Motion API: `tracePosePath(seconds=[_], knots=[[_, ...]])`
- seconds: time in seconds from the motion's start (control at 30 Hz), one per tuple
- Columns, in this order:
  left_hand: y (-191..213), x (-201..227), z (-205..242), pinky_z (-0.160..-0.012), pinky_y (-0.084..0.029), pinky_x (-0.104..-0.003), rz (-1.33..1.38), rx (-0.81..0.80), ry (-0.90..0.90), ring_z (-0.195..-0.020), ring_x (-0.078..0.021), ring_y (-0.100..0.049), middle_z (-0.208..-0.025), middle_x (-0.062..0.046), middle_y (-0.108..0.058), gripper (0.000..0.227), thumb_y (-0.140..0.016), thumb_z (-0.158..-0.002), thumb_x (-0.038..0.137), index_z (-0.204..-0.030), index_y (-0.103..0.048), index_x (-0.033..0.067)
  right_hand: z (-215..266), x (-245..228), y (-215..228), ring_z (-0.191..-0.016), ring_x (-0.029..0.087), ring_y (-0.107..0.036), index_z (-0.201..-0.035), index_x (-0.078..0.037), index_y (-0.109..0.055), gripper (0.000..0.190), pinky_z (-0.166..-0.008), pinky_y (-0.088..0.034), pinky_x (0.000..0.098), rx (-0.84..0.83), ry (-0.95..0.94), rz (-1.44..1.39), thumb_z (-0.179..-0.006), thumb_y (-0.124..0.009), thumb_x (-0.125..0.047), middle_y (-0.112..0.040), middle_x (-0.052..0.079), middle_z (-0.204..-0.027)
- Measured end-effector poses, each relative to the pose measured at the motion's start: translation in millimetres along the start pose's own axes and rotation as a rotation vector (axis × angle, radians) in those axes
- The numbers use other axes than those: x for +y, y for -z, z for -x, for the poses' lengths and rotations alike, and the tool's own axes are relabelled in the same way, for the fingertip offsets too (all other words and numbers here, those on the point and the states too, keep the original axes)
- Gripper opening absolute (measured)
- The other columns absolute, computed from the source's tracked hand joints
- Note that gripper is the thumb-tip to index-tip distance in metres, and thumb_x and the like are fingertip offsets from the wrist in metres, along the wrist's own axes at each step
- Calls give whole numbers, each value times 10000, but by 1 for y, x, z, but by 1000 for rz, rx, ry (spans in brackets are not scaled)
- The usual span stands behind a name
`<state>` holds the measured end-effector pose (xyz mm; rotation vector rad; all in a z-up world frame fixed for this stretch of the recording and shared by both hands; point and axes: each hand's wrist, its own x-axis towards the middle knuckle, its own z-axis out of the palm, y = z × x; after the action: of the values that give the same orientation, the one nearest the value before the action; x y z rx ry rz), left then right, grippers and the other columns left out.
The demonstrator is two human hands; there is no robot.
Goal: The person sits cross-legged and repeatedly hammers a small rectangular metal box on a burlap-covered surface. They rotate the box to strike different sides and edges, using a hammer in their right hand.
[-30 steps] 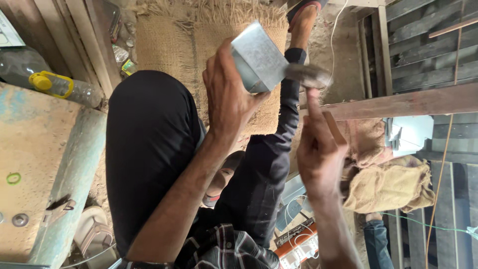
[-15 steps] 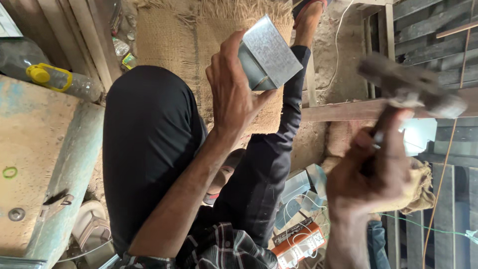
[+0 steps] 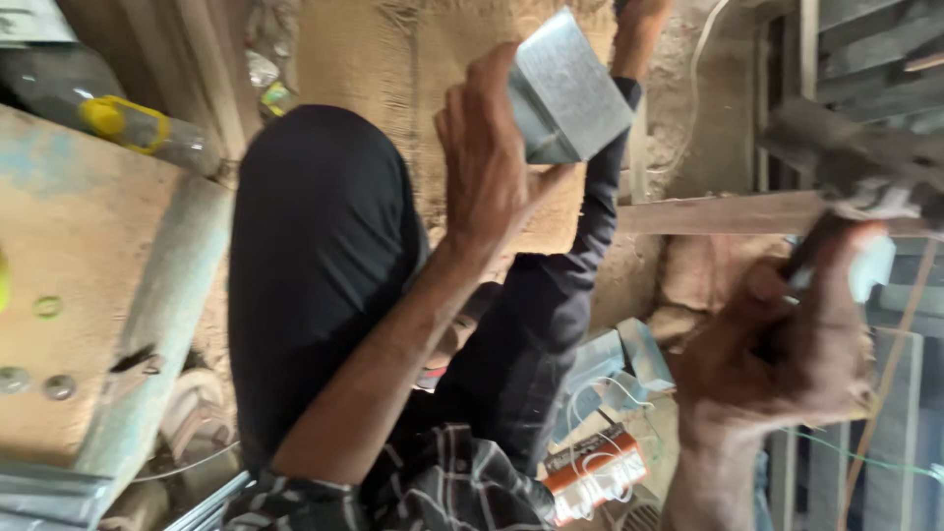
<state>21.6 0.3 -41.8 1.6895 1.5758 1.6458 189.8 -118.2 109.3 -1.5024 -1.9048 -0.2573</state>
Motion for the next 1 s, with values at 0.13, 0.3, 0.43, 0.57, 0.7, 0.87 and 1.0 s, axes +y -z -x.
tracePosePath(seconds=[0.13,0.3,0.43,0.57,0.7,0.87,1.0], knots=[[-5,-2,-6,-1069,-398,-554,22,12,-2,-1289,-323,-494,-1513,-183,-446,1354,-1048,-596,397,-1578,-172,81,-16,-4,-38,-546,48,-385,-1534,-47,-561,520,-463,-318,226,-216,90,-61,-1050,-534,139,-587,14,-755],[0,-4,-6,-1047,-380,-557,-2,35,-36,-1260,-337,-494,-1486,-189,-455,1343,-1089,-640,411,-1567,-176,77,-11,1,-23,-507,75,-334,-1504,-80,-567,509,-456,-266,286,-244,155,36,-1033,-574,113,-527,-2,-656],[-7,-4,-5,-1079,-380,-557,-16,49,-63,-1279,-334,-500,-1488,-191,-456,1345,-1062,-602,389,-1561,-172,77,-1,0,-3,-618,94,-431,-1631,-142,-474,528,-551,-317,269,-65,109,-29,-1164,-534,95,-623,50,-875],[-1,0,-5,-1079,-379,-555,-14,19,3,-1281,-328,-508,-1456,-182,-488,1337,-1057,-594,398,-1555,-188,65,3,1,-27,-493,48,-402,-1433,-52,-598,455,-388,-360,226,-416,27,-15,-1019,-557,133,-687,112,-995],[5,6,-13,-1053,-368,-560,-7,16,5,-1257,-335,-509,-1434,-214,-483,1344,-1065,-613,461,-1533,-185,29,0,17,-35,-575,96,-415,-1446,-61,-639,458,-475,-357,277,-328,103,80,-1018,-616,99,-560,37,-722],[4,7,-7,-1070,-363,-554,-46,-1,-33,-1278,-341,-503,-1455,-209,-470,1306,-1033,-681,474,-1547,-165,24,-6,25,-10,-646,51,-528,-1466,-80,-602,458,-492,-423,223,99,72,-139,-1069,-550,141,-681,45,-875],[3,3,-5,-1061,-373,-534,-66,-52,1,-1243,-329,-514,-1474,-194,-482,1270,-1028,-693,423,-1552,-167,55,-21,18,-31,-744,95,-613,-1566,-232,-516,538,-619,-504,272,168,209,-147,-1141,-535,97,-709,84,-1035]])
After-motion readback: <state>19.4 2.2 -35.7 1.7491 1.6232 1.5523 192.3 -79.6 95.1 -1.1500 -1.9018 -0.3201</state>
